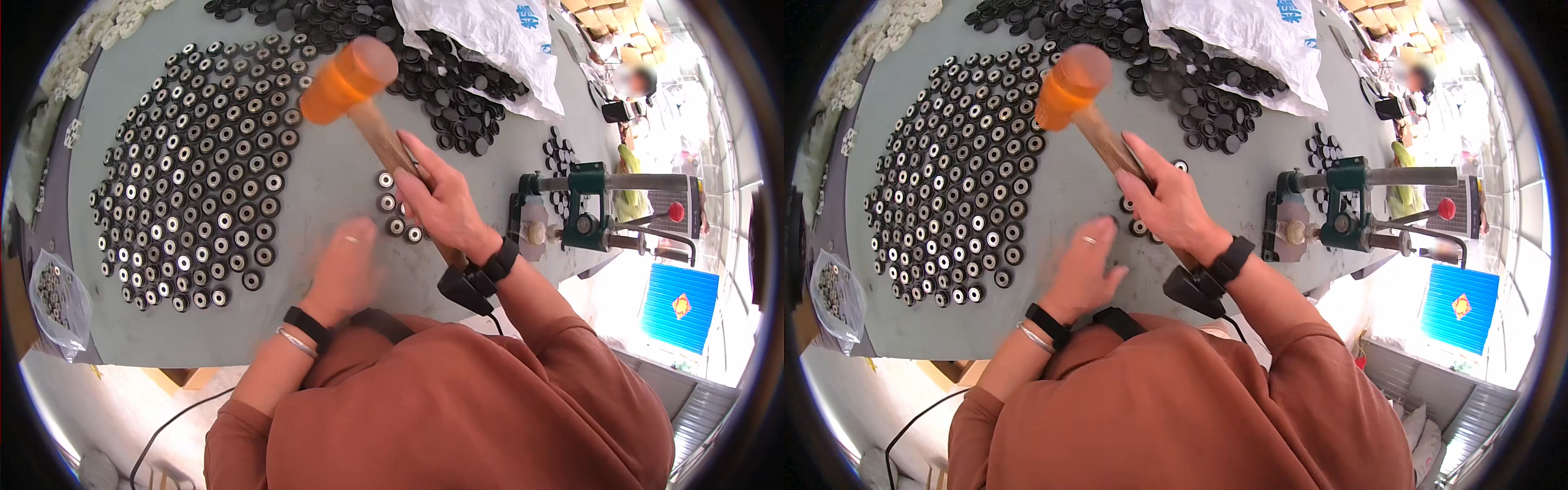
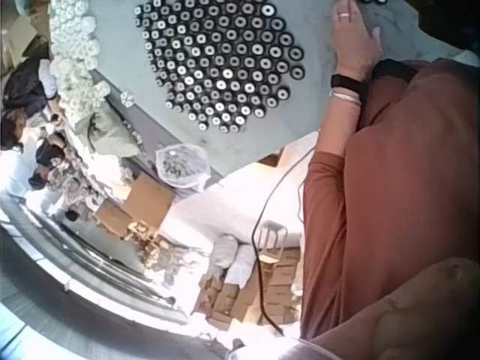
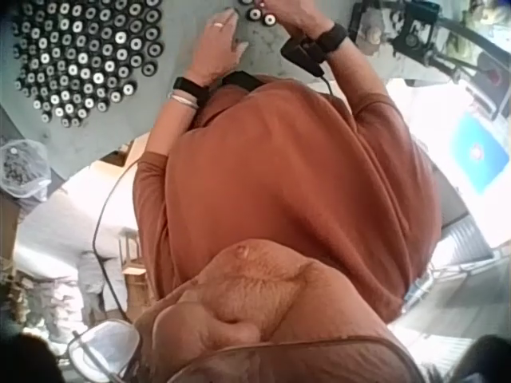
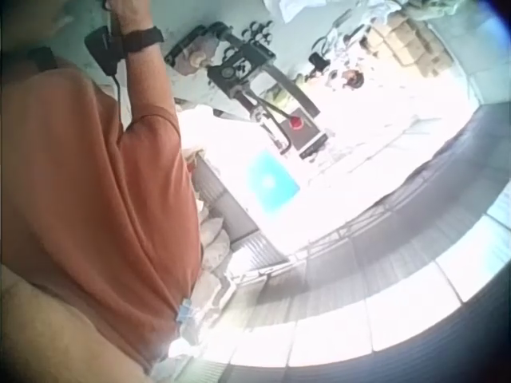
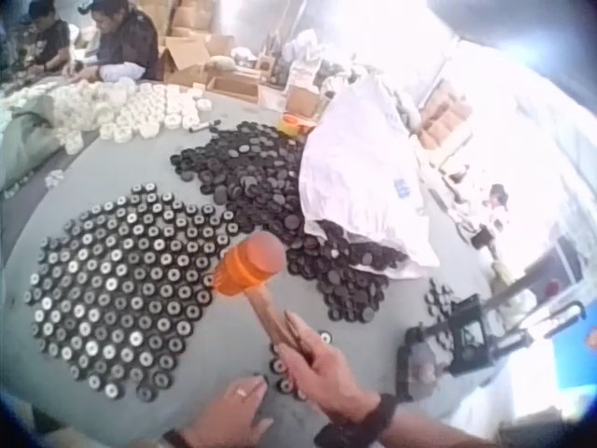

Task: Using a manual press and a mallet to assemble small black plastic and metal components at a workbench.

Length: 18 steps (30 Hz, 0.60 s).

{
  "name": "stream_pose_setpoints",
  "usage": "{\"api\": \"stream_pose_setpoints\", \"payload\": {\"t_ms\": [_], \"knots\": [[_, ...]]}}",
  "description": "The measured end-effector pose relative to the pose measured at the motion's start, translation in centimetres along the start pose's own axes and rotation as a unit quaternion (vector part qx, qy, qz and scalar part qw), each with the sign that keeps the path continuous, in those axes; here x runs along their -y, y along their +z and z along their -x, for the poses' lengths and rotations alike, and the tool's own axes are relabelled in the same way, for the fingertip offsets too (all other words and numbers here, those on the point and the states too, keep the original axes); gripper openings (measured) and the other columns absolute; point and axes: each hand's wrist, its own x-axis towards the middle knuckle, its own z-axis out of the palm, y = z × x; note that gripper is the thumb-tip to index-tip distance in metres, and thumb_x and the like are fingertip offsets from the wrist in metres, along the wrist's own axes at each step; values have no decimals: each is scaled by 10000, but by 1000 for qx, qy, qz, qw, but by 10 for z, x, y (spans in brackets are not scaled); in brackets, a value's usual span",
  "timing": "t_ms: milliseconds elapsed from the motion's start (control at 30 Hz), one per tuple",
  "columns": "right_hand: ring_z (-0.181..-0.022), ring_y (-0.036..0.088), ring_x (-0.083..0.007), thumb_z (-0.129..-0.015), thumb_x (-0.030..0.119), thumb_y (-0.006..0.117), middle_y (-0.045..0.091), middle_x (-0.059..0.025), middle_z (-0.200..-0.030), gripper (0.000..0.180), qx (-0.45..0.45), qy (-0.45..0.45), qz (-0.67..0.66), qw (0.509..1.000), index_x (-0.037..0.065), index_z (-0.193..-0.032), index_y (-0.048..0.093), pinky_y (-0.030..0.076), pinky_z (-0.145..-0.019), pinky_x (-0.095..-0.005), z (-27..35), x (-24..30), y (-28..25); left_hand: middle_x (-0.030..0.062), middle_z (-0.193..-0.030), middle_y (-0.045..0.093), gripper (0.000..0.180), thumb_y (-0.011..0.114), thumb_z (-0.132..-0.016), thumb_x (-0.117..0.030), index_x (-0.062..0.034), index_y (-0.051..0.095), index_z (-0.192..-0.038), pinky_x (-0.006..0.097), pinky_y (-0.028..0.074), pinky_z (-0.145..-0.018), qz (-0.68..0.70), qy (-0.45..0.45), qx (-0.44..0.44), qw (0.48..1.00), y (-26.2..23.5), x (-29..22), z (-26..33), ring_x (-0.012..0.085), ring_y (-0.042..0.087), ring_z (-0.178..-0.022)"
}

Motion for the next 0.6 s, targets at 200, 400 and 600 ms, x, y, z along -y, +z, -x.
{"api": "stream_pose_setpoints", "payload": {"t_ms": [200,400,600], "knots": [[-643,557,-234,-898,132,587,597,-156,-787,526,-66,-166,133,975,75,-1392,417,477,-646,-331,-30,33,4,140,-1145,586,383,706,-753,-115,-9,571,-1095,392,480,-861,9,18,7,1000,-15,-1,28,330,552,-1038],[-690,601,-408,-901,127,544,604,-246,-763,465,-40,-162,337,926,85,-1353,441,468,-646,-473,-65,-11,27,91,-947,610,266,734,-726,-137,-55,582,-928,386,500,-704,-9,-61,-44,997,-30,27,76,307,592,-870],[-693,593,-426,-912,173,527,610,-251,-762,480,-87,-270,235,930,74,-1368,413,460,-640,-489,-52,13,27,70,-939,596,273,748,-709,-206,-84,571,-878,380,499,-657,-65,-50,-100,992,-22,22,84,280,592,-851]]}}
